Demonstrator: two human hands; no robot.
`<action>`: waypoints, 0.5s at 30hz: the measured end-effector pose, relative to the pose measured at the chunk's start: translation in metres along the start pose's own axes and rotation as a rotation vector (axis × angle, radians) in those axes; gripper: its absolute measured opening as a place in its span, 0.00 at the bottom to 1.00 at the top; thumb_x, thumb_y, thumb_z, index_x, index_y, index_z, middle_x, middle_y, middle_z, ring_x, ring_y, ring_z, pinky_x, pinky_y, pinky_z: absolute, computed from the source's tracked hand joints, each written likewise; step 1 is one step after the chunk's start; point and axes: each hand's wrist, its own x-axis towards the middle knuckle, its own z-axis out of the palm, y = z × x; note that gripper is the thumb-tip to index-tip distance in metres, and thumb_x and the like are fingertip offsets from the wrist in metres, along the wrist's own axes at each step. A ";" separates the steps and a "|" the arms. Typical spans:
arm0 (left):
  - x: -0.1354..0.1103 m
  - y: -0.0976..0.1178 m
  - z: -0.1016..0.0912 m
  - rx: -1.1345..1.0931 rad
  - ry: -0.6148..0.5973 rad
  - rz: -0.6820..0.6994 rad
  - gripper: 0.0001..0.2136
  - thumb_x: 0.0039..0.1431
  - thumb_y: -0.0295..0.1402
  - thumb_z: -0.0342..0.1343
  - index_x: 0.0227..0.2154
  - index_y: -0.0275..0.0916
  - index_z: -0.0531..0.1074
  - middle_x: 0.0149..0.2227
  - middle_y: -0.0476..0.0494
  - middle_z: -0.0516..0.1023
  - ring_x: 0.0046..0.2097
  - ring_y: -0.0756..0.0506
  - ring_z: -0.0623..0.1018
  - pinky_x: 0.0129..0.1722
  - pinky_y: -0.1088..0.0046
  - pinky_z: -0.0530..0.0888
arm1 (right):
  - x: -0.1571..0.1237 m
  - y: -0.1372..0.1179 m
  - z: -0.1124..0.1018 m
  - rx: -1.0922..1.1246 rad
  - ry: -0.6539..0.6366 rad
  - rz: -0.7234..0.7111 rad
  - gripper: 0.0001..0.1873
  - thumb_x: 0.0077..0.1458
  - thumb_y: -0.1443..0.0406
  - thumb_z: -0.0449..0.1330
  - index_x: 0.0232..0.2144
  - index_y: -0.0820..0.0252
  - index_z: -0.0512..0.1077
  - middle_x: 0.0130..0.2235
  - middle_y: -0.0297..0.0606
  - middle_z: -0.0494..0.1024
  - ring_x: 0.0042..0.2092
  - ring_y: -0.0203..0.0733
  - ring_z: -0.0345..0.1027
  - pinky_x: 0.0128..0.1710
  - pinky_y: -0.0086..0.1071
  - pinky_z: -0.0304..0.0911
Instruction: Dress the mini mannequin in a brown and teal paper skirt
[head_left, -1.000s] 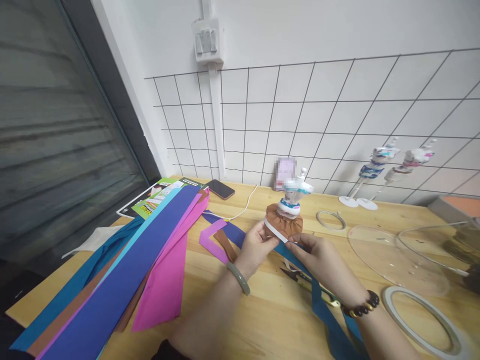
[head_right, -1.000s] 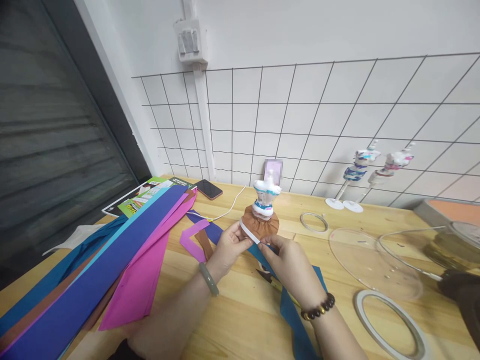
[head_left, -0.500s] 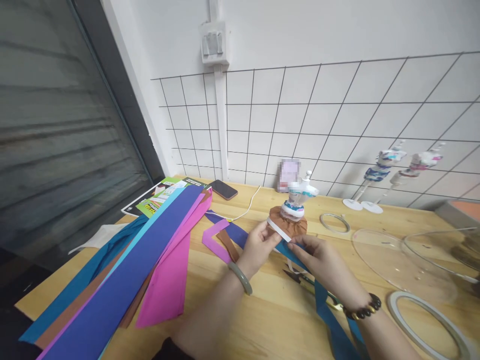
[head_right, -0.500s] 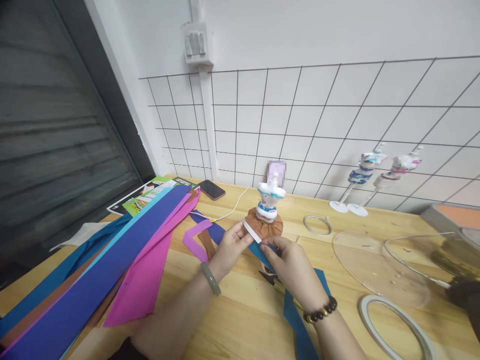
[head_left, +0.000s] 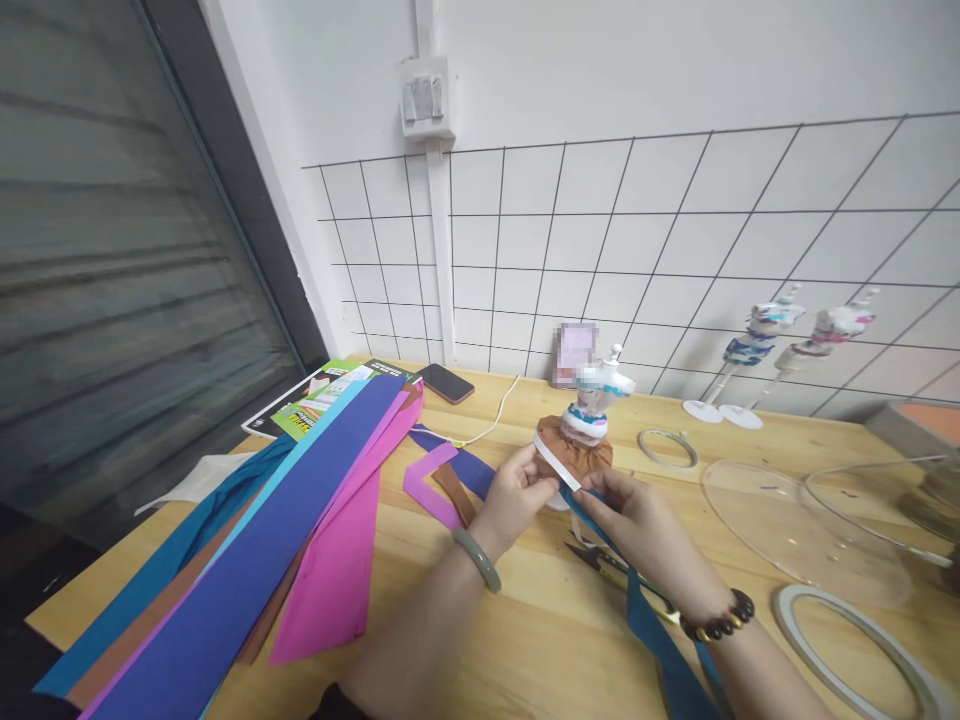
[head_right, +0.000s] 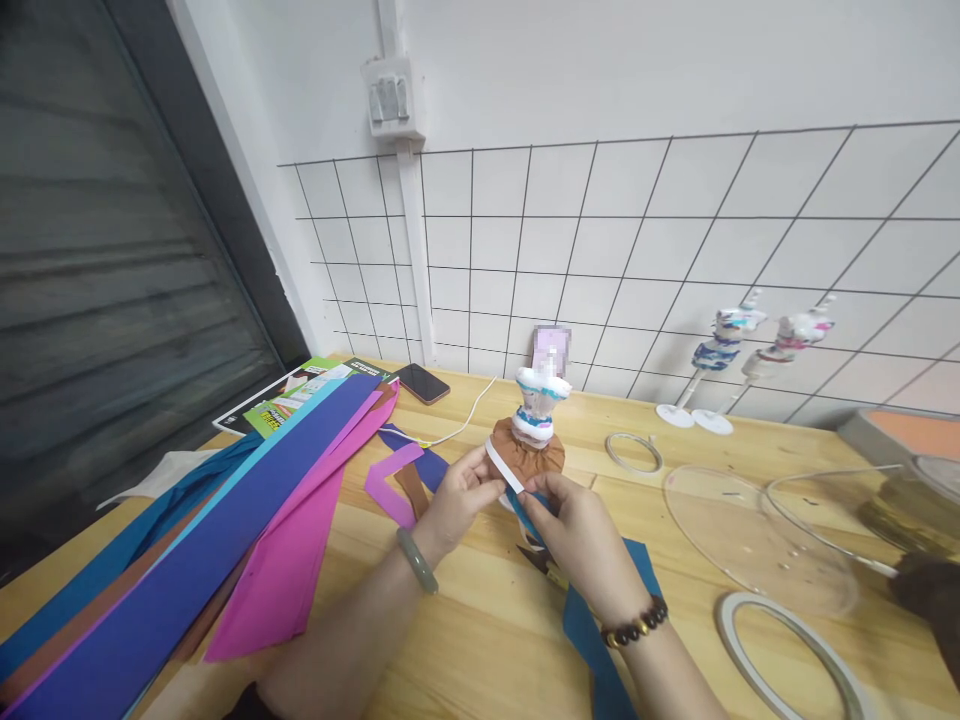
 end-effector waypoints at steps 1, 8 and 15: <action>0.000 0.000 0.000 0.009 0.003 0.003 0.16 0.45 0.26 0.56 0.41 0.36 0.68 0.37 0.41 0.75 0.40 0.45 0.73 0.41 0.70 0.67 | 0.000 0.000 0.000 -0.002 -0.008 0.003 0.11 0.49 0.57 0.52 0.27 0.59 0.67 0.25 0.36 0.74 0.26 0.38 0.66 0.25 0.29 0.61; 0.002 -0.003 0.001 0.023 0.021 -0.002 0.17 0.43 0.29 0.59 0.40 0.36 0.68 0.39 0.40 0.75 0.42 0.44 0.73 0.42 0.68 0.67 | 0.001 0.003 -0.002 -0.055 0.004 -0.034 0.10 0.48 0.58 0.53 0.27 0.58 0.65 0.24 0.35 0.73 0.25 0.38 0.65 0.26 0.30 0.60; 0.000 -0.002 0.001 0.014 -0.004 0.001 0.18 0.43 0.29 0.60 0.41 0.36 0.68 0.41 0.39 0.74 0.44 0.43 0.72 0.44 0.67 0.67 | 0.002 0.005 -0.005 -0.059 0.012 -0.057 0.10 0.47 0.58 0.54 0.26 0.58 0.63 0.24 0.33 0.72 0.26 0.37 0.65 0.26 0.29 0.60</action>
